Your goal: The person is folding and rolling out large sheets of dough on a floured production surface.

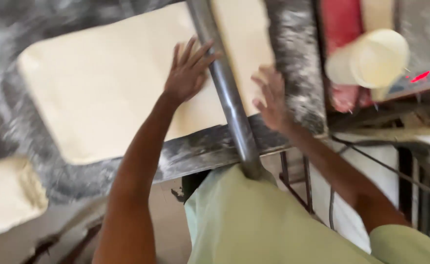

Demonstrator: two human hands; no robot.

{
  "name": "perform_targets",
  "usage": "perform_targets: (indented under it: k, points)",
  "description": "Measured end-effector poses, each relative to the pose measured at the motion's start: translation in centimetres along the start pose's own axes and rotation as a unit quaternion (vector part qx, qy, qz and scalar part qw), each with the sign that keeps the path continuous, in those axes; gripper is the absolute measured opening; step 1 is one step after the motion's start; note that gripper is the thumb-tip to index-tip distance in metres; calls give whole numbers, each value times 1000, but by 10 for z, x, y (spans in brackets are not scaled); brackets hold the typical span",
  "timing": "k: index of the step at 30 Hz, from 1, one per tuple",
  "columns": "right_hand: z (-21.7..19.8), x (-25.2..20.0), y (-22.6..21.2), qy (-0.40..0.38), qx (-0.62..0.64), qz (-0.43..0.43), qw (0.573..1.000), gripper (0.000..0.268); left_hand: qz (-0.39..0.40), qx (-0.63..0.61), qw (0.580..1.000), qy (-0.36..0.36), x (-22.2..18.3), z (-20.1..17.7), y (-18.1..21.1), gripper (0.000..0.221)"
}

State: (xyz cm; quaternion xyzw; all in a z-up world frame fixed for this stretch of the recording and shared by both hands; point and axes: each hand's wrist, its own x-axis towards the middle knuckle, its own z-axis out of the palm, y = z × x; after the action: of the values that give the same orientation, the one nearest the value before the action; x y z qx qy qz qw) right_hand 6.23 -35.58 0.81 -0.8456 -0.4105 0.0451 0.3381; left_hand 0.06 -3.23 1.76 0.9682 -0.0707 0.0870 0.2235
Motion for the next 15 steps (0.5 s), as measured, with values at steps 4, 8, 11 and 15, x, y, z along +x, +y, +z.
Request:
perform_targets:
  k: [4, 8, 11, 15]
  points:
    - [30, 123, -18, -97, -12, -92, 991, 64, -138, 30, 958, 248, -212, -31, -53, 34]
    - [106, 201, -95, -191, -66, -283, 938, 69, -380, 69, 879, 280, -375, -56, -25, 28]
    - [179, 234, -170, -183, -9, -372, 910, 51, -418, 112, 856, 283, -439, -67, -10, 27]
    - [250, 262, -245, -225, -7, -407, 885, 43, -492, 45, 814, 306, -472, -72, -47, 19]
